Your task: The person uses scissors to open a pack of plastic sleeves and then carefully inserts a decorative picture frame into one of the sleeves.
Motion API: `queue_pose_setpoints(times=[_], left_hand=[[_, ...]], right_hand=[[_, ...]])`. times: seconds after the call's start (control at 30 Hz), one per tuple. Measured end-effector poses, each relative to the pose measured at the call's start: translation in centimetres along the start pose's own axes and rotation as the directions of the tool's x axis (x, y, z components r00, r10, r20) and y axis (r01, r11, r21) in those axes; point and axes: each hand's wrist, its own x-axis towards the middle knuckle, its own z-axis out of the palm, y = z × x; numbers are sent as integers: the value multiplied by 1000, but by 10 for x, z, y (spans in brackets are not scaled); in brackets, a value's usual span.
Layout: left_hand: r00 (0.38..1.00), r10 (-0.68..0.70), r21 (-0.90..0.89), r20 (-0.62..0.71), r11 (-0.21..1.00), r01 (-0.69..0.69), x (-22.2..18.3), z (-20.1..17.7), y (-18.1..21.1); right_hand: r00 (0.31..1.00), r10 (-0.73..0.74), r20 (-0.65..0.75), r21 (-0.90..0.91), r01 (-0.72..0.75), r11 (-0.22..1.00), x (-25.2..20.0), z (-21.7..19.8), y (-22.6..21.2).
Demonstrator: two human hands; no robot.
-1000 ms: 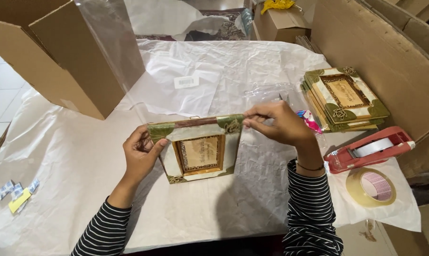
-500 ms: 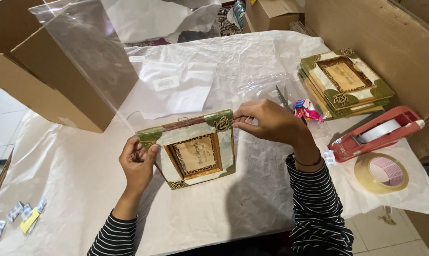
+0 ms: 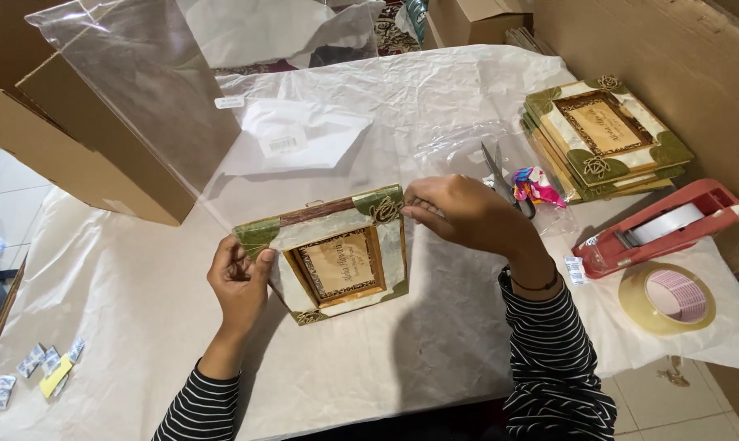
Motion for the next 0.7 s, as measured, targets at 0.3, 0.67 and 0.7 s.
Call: queue_pose_setpoints(times=[0.3,0.67,0.7], left_hand=[[998,-16,-56,-62,998,13,-16,-9,-42],[996,8,-73,-90,997,-15,-31,7,-45],[996,1,-89,-95,996,-10,-33,12,-38]], right_hand=[[979,-142,-145,-190,114,975,-8,13,4],[948,-225,-224,-266,162,950,-5,16,0],[957,-201,-207,-207,158,965,-4,13,-1]])
